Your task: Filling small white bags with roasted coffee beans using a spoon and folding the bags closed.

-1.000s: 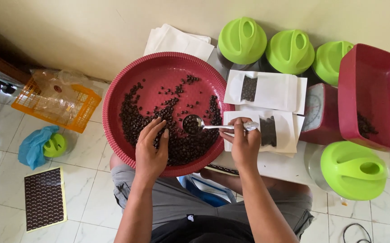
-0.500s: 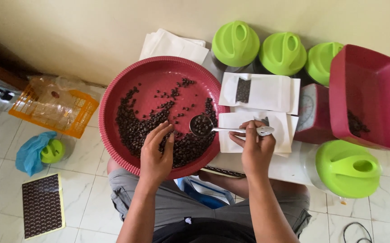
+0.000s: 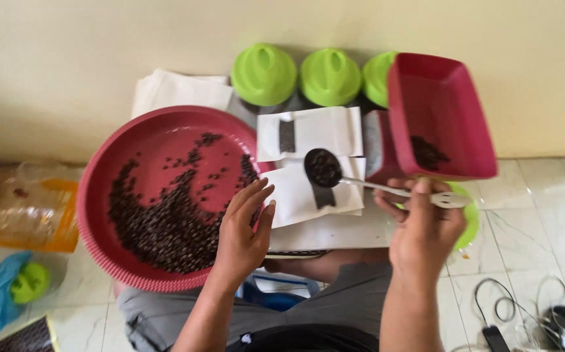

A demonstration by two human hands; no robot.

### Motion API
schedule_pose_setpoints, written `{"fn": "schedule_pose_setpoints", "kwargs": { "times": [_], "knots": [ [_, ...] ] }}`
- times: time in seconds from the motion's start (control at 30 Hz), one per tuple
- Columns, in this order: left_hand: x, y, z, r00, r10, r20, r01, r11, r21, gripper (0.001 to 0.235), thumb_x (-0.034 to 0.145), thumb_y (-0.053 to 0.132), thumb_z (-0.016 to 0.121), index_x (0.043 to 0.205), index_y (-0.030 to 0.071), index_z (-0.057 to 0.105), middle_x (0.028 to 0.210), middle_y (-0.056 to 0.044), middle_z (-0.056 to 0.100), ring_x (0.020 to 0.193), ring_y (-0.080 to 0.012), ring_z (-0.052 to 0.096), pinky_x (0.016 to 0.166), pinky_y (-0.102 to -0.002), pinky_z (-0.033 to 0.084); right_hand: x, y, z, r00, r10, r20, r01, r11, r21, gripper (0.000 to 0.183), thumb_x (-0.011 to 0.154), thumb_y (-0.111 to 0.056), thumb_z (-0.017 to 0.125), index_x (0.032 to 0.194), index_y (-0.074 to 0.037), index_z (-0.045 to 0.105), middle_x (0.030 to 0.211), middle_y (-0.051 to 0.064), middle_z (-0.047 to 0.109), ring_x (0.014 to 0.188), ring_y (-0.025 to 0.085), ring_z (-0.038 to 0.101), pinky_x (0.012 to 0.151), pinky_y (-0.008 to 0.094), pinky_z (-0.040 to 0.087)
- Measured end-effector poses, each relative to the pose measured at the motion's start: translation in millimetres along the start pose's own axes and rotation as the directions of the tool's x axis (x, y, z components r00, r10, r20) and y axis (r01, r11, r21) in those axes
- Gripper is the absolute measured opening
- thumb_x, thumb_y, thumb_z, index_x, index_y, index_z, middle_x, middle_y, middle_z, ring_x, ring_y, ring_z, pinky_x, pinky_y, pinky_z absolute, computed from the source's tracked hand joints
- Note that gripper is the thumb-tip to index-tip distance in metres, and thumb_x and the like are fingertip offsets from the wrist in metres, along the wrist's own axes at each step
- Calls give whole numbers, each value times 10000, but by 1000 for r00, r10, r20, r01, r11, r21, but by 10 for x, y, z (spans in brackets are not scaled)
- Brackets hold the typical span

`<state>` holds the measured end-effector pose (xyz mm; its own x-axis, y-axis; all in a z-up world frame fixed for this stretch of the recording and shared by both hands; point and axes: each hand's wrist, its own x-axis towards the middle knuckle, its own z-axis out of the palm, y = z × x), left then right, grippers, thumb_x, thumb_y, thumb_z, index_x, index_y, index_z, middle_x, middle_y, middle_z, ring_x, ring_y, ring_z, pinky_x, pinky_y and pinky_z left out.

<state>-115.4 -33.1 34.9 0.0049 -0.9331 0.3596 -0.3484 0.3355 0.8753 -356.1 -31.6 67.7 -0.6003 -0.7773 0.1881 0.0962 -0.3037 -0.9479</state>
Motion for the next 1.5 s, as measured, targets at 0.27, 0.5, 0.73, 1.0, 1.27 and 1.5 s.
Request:
{"fn": "schedule_pose_setpoints", "kwargs": {
  "times": [0.27, 0.5, 0.73, 1.0, 1.27, 1.5],
  "knots": [
    [-33, 8, 386, 985, 39, 168, -40, 999, 2, 366, 1029, 228, 549, 1336, 54, 649, 1411, -147, 628, 1392, -346, 522, 1101, -519, 465, 331, -434, -431, 952, -249, -180, 230, 965, -122, 221, 1089, -216, 650, 1102, -2, 601, 982, 142, 728, 770, 207, 765, 705, 268, 717],
    [-51, 67, 476, 975, 5, 223, -5, 1000, 3, 385, 1022, 234, 551, 1345, 45, 641, 1420, -143, 624, 1402, -341, 508, 1110, -521, 449, 652, -354, -657, 852, -521, -56, 444, 774, -452, 207, 1178, -106, 548, 1142, 98, 539, 1049, 270, 695, 942, 391, 789, 853, 487, 732],
    [-91, 28, 429, 978, -22, 209, 16, 999, 31, 385, 1019, 246, 546, 1337, 55, 651, 1411, -145, 633, 1391, -330, 525, 1103, -503, 454, 671, -215, -628, 761, -644, 76, 565, 600, -566, 102, 1156, 80, 539, 1158, 166, 593, 1055, 314, 705, 941, 409, 769, 838, 461, 690],
    [-185, -191, 266, 988, -58, 145, 49, 997, 67, 369, 1006, 204, 570, 1337, 61, 649, 1403, -151, 630, 1371, -328, 538, 1095, -500, 480, 643, -185, -687, 601, -733, 317, 759, 401, -513, 138, 1113, 247, 570, 1218, 206, 650, 1138, 343, 684, 1013, 436, 725, 848, 456, 664],
    [-237, -424, -109, 1000, -15, 15, 12, 984, 180, 333, 1000, 212, 589, 1245, 14, 698, 1314, -163, 679, 1298, -348, 595, 1052, -500, 508, 50, -277, -168, 606, -777, 170, 755, 496, -428, 243, 1166, -16, 499, 1146, 224, 529, 1080, 404, 606, 951, 498, 708, 775, 494, 663],
    [-373, -592, -622, 984, -67, -168, 124, 925, 359, 249, 994, 85, 667, 1191, -48, 740, 1207, -252, 699, 1260, -481, 592, 1096, -587, 420, -375, 425, 522, 651, -608, 455, 681, 732, 5, 202, 907, 156, 621, 1053, 60, 723, 988, 220, 736, 954, 379, 750, 832, 430, 641]
  ]
}}
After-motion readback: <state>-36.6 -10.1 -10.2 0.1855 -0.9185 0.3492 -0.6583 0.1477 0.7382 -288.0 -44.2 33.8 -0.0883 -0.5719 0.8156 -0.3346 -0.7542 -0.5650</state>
